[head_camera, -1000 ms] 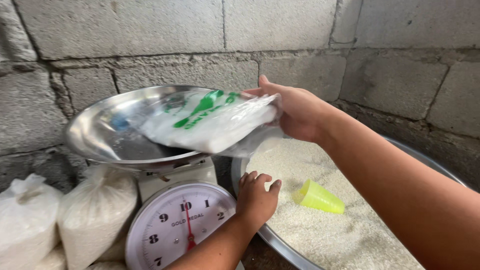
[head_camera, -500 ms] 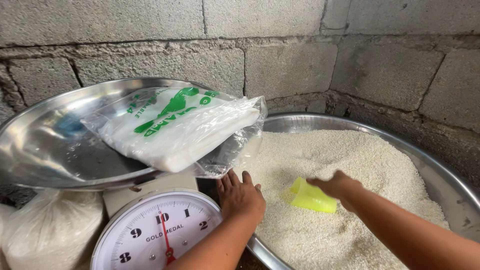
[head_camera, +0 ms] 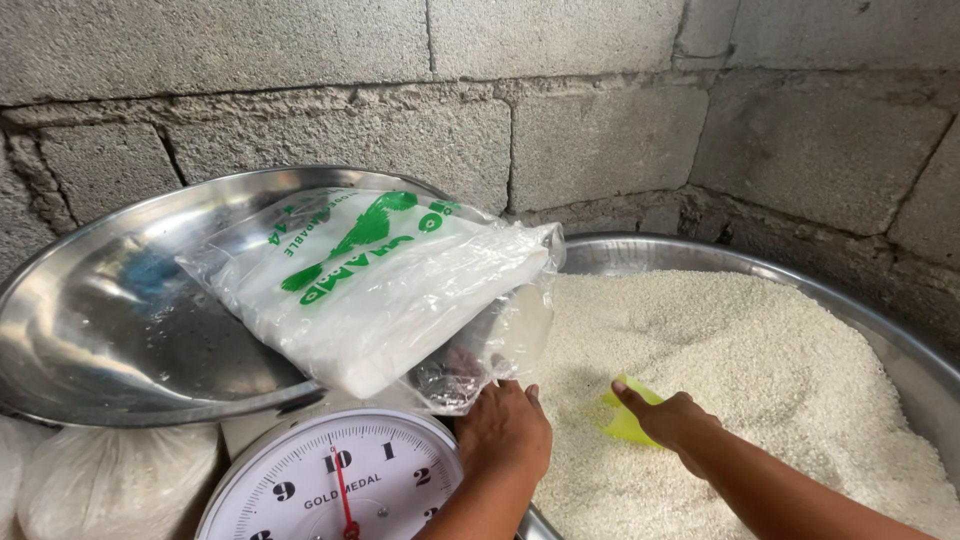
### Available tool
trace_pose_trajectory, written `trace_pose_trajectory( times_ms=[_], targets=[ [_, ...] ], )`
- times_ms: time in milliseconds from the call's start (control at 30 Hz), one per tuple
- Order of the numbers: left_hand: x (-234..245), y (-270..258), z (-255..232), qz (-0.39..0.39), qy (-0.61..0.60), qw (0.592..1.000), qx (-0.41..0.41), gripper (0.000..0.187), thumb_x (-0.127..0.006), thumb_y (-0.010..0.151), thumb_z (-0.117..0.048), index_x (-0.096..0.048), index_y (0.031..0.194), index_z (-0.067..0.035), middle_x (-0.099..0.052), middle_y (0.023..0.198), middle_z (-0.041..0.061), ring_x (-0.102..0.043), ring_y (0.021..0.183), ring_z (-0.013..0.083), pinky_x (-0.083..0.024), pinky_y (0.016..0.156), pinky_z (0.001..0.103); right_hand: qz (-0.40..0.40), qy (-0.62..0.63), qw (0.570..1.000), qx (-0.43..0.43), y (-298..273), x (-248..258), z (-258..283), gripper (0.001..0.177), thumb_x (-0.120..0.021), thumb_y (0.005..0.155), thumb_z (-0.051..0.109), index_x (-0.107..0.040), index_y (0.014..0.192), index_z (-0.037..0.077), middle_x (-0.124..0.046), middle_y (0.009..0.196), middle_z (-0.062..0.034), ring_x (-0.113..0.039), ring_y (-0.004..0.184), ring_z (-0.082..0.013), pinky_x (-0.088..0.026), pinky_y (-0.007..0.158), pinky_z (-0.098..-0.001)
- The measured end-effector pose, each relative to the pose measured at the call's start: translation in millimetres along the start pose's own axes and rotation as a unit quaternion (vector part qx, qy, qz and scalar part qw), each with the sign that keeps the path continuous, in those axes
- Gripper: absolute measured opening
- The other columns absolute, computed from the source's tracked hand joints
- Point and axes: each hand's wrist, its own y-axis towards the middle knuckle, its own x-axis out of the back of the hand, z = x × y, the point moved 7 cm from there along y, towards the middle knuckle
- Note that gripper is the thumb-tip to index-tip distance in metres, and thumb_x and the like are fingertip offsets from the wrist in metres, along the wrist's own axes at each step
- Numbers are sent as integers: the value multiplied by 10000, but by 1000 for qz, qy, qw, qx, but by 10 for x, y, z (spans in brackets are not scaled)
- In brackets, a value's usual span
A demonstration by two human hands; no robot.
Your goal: The person scoops white rice from a large metal basin into a plastic bag placed on a mechanical scale, adjusts the amount to reach a target weight, ties the bag, and sets it aside. The process is repeated for multiple bags.
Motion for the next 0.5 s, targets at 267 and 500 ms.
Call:
trace_pose_trajectory(
  times_ms=[267,500],
  targets=[
    [-103,131,20,14,-27,999,9,481,-416,1061,-452,-464,1363,-80,-394,1428,166,-352,1345,367,-298,1123,504,-31,-42,999,3,71,2,128,1147,-475,845,874,-322,1574,2,-510,1461,-327,-490,1367,-503,-490,1026,-638],
    [11,727,-73,-69,-20,997,-21,611,-454,1044,-483,-315,1515,-120,-166,1624,170,-93,1506,432,-113,1228,565,-17,143,989,31,-108,283,200,1128,-870,662,551,-347,1501,9,-664,1289,-360,-740,1106,-440,-666,897,-505]
  ],
)
